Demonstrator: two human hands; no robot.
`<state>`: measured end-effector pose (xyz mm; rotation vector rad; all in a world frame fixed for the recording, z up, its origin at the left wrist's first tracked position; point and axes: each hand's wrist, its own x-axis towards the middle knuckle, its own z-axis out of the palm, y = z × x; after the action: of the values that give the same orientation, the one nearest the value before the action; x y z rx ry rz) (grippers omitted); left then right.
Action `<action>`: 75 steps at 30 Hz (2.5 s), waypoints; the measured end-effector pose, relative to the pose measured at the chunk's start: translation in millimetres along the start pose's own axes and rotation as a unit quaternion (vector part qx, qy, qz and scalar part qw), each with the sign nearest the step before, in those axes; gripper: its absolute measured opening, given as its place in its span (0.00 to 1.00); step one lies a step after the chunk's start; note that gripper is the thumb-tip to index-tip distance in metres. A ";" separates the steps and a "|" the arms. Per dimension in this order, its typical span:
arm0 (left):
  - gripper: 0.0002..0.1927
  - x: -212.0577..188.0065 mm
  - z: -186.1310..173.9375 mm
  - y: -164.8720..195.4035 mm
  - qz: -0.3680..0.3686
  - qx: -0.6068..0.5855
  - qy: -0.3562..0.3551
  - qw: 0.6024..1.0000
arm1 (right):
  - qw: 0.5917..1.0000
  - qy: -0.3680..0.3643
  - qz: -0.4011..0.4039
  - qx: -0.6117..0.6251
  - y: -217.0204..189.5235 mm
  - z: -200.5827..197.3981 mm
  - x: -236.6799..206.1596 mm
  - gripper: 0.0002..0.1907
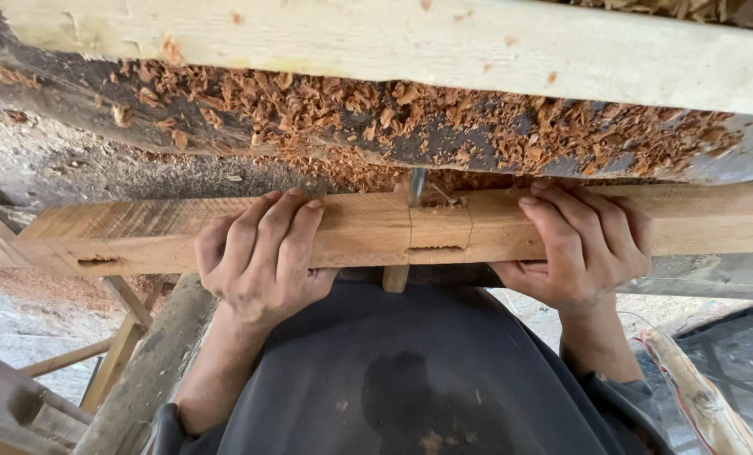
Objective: The person uses a chisel and mallet to carve notches and grooves into a long wooden plank. The person repeatedly positions the plank, strikes the chisel, and removes wood shavings to shape the wood.
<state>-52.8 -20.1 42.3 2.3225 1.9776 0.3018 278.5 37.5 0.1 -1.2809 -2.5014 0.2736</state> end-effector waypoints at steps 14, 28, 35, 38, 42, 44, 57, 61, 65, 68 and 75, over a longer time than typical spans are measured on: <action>0.12 6.5 0.4 -9.9 0.021 0.006 -0.017 1.000 | 0.999 0.033 -0.015 -0.029 3.4 7.3 1.4 0.28; 0.25 -24.8 -8.4 -5.5 0.049 0.021 0.014 0.998 | 0.994 0.072 -0.078 -0.004 -4.5 4.5 -6.6 0.33; 0.22 -9.1 -3.4 -11.0 0.063 0.014 0.010 0.998 | 0.996 0.016 -0.032 -0.079 -15.2 -4.1 -7.3 0.25; 0.23 -3.6 -10.9 -10.2 0.085 0.046 0.039 0.995 | 0.994 0.071 -0.066 -0.042 -18.8 -3.3 -4.7 0.23; 0.17 11.0 -11.3 -18.8 0.070 0.010 0.055 0.996 | 0.996 0.075 -0.022 -0.044 -19.5 2.9 2.7 0.28; 0.18 7.8 -11.8 -26.3 0.080 0.051 0.007 0.995 | 0.998 0.021 -0.032 -0.054 -18.5 6.9 3.0 0.27; 0.18 12.9 -9.5 -29.4 0.066 -0.005 0.020 0.998 | 0.998 0.052 0.015 -0.025 -18.9 9.7 0.0 0.33; 0.18 20.6 -6.8 -32.0 0.080 -0.001 0.016 0.997 | 0.998 0.043 0.029 -0.019 -16.7 5.1 0.2 0.30; 0.19 26.2 -3.6 -35.5 0.086 0.005 0.003 0.996 | 0.998 0.059 0.016 -0.017 -16.8 5.2 4.7 0.28; 0.16 23.1 -4.9 -35.2 0.080 0.003 -0.004 0.997 | 0.998 0.052 0.021 0.001 -19.9 6.6 9.9 0.28; 0.14 7.7 -16.7 -48.0 0.038 -0.006 -0.028 0.999 | 0.998 0.054 -0.016 -0.021 -33.2 11.2 29.6 0.29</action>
<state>-101.4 -5.7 50.5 2.3750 1.8610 0.2505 233.2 42.0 5.6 -1.2371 -2.4450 0.1401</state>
